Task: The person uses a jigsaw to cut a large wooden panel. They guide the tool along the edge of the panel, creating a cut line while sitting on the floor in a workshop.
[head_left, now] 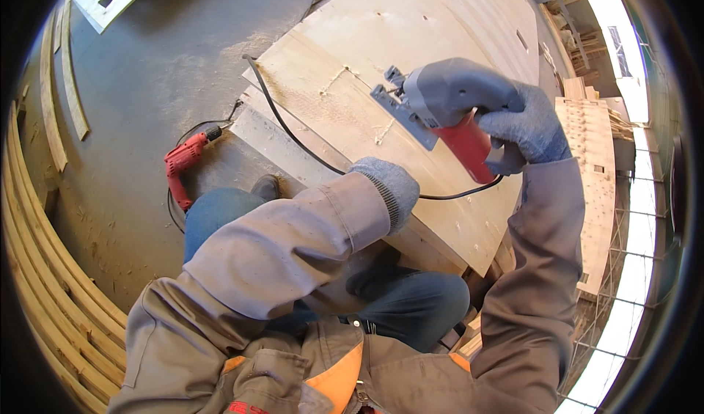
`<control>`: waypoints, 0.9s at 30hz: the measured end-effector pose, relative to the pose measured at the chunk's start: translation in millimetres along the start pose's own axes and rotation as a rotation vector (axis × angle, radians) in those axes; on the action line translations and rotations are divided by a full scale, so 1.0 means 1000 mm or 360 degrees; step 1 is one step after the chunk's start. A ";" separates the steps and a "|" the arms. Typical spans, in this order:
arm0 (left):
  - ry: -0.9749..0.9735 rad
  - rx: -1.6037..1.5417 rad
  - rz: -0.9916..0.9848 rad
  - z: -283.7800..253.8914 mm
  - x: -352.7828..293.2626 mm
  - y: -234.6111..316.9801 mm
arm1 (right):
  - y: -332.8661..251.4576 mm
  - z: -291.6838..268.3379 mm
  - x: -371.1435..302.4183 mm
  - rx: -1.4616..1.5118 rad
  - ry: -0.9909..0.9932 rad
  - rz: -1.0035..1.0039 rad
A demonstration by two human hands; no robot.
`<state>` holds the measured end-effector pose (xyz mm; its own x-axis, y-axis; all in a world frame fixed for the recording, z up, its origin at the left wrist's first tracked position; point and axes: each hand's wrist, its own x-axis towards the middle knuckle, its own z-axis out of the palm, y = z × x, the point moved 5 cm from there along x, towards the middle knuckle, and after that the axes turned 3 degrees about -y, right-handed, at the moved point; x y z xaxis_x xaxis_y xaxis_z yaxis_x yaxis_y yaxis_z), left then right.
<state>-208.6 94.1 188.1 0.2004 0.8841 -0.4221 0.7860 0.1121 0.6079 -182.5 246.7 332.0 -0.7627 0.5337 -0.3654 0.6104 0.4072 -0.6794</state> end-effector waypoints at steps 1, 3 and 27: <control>-0.0050 0.0024 0.0000 0.004 -0.002 0.003 | 0.006 0.002 -0.006 0.0037 -0.0017 0.0036; -0.0169 0.0074 0.0021 0.018 0.001 0.010 | 0.022 0.007 -0.022 0.0027 -0.0020 0.0081; -0.0108 0.0100 0.0172 0.041 0.016 0.015 | 0.084 0.033 -0.042 0.0104 -0.0050 0.0171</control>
<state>-169.1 91.3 162.9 0.3233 0.8566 -0.4022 0.7925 -0.0129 0.6097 -106.8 234.0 269.3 -0.7004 0.5477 -0.4576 0.6747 0.2988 -0.6749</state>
